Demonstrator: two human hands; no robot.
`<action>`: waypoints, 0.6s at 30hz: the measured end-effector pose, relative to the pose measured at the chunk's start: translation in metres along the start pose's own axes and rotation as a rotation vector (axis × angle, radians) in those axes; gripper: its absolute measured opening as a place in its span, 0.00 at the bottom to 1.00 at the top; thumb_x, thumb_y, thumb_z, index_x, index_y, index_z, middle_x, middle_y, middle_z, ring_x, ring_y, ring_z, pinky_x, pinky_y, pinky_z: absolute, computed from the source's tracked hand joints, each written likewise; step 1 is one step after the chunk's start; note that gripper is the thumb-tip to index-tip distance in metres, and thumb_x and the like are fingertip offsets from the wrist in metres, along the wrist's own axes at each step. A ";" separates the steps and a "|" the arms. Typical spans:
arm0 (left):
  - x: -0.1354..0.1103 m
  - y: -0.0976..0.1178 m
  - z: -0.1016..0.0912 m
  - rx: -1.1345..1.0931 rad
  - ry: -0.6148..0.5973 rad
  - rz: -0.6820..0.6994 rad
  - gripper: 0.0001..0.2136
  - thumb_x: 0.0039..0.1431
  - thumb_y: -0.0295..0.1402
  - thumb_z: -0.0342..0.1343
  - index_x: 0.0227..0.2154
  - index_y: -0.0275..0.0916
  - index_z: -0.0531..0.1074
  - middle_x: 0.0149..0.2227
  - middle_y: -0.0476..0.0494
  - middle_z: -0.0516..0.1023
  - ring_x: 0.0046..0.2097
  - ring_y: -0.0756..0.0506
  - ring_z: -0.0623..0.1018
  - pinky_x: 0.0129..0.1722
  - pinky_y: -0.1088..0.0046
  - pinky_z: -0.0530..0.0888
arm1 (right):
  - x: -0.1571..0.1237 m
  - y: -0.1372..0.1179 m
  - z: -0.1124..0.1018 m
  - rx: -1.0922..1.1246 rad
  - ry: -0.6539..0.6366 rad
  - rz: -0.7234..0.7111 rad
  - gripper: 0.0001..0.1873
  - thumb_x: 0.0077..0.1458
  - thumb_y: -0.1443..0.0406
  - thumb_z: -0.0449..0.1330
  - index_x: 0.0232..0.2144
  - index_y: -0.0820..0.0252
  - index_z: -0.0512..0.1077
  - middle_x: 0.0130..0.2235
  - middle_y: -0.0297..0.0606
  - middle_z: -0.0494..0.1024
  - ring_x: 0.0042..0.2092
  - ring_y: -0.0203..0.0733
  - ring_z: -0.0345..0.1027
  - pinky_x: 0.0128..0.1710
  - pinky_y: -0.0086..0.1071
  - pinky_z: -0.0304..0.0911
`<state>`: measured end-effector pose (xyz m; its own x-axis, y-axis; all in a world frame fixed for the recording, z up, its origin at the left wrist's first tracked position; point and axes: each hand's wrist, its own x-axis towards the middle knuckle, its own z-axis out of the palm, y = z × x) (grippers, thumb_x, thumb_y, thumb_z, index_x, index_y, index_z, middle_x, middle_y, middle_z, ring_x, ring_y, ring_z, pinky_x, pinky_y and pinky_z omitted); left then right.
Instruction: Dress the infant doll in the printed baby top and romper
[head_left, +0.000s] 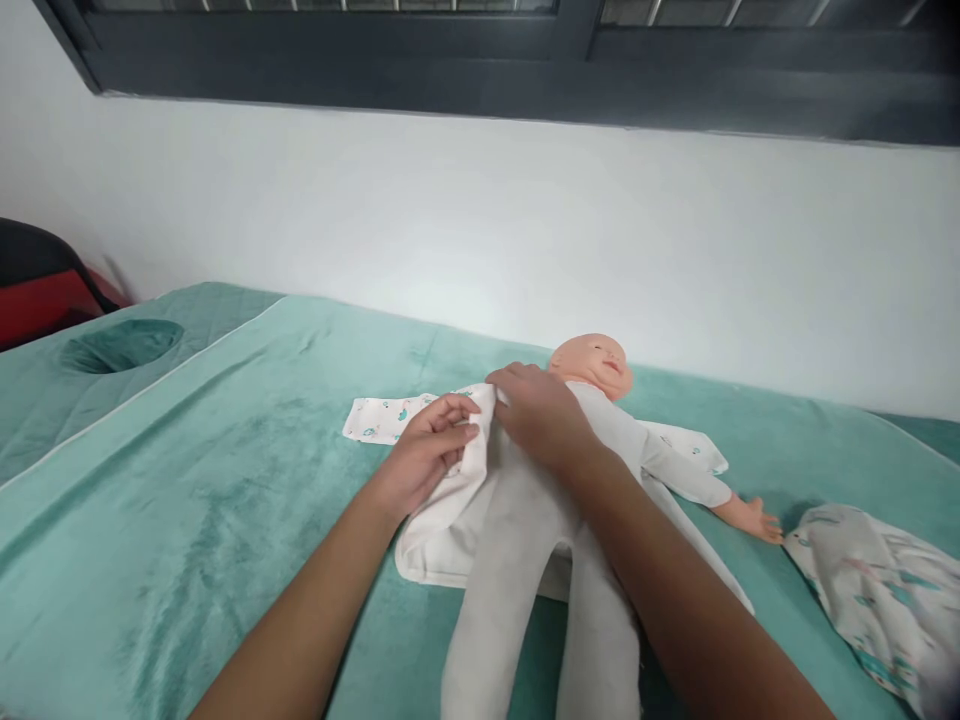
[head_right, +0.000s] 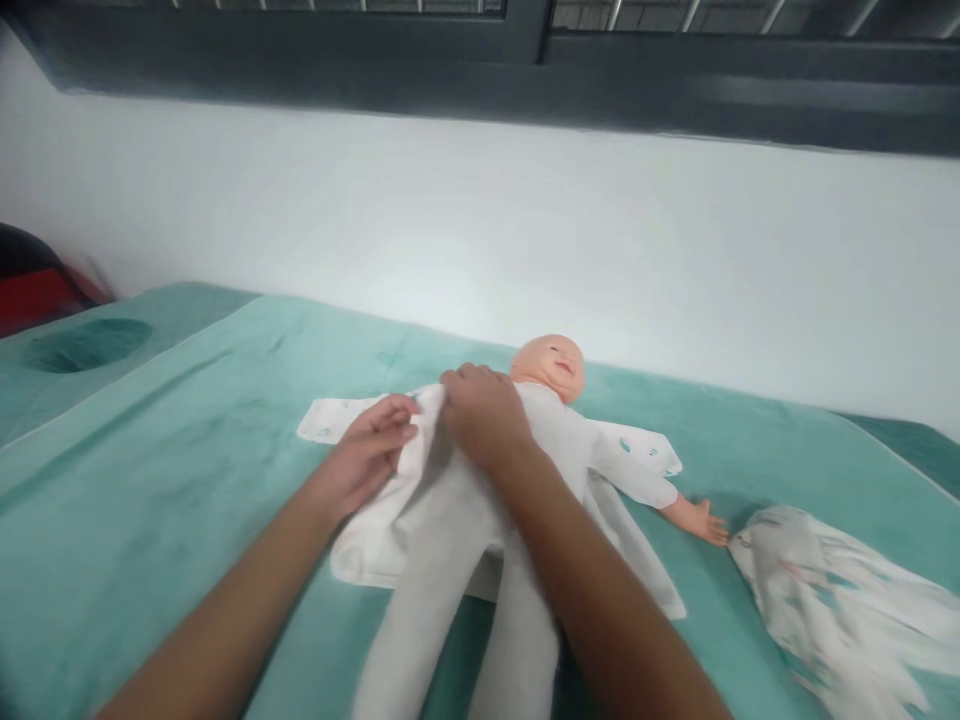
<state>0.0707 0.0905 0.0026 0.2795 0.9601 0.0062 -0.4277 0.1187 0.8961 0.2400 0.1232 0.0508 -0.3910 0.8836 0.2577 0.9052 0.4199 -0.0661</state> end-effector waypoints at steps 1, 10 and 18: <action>0.002 0.000 -0.004 -0.036 0.037 0.013 0.11 0.49 0.31 0.65 0.36 0.40 0.72 0.31 0.52 0.67 0.27 0.55 0.66 0.25 0.81 0.63 | -0.005 0.006 -0.005 0.030 0.053 0.078 0.11 0.60 0.66 0.50 0.41 0.56 0.71 0.42 0.42 0.76 0.43 0.46 0.67 0.38 0.35 0.56; 0.008 -0.007 -0.014 0.030 0.175 -0.062 0.18 0.49 0.37 0.66 0.43 0.38 0.74 0.34 0.49 0.75 0.33 0.50 0.74 0.34 0.74 0.70 | -0.078 0.084 -0.033 0.013 -0.184 0.691 0.30 0.62 0.46 0.40 0.21 0.55 0.69 0.30 0.49 0.77 0.33 0.53 0.70 0.30 0.40 0.57; 0.010 -0.005 -0.012 0.131 0.071 -0.059 0.14 0.52 0.37 0.64 0.40 0.38 0.72 0.32 0.50 0.71 0.31 0.51 0.72 0.31 0.76 0.68 | -0.100 0.087 -0.018 0.169 -0.221 0.630 0.35 0.62 0.44 0.39 0.30 0.58 0.77 0.24 0.48 0.77 0.32 0.55 0.73 0.37 0.44 0.62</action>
<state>0.0650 0.1022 -0.0075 0.2378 0.9684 -0.0757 -0.2947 0.1461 0.9444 0.3607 0.0673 0.0370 0.1600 0.9839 -0.0801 0.9397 -0.1767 -0.2927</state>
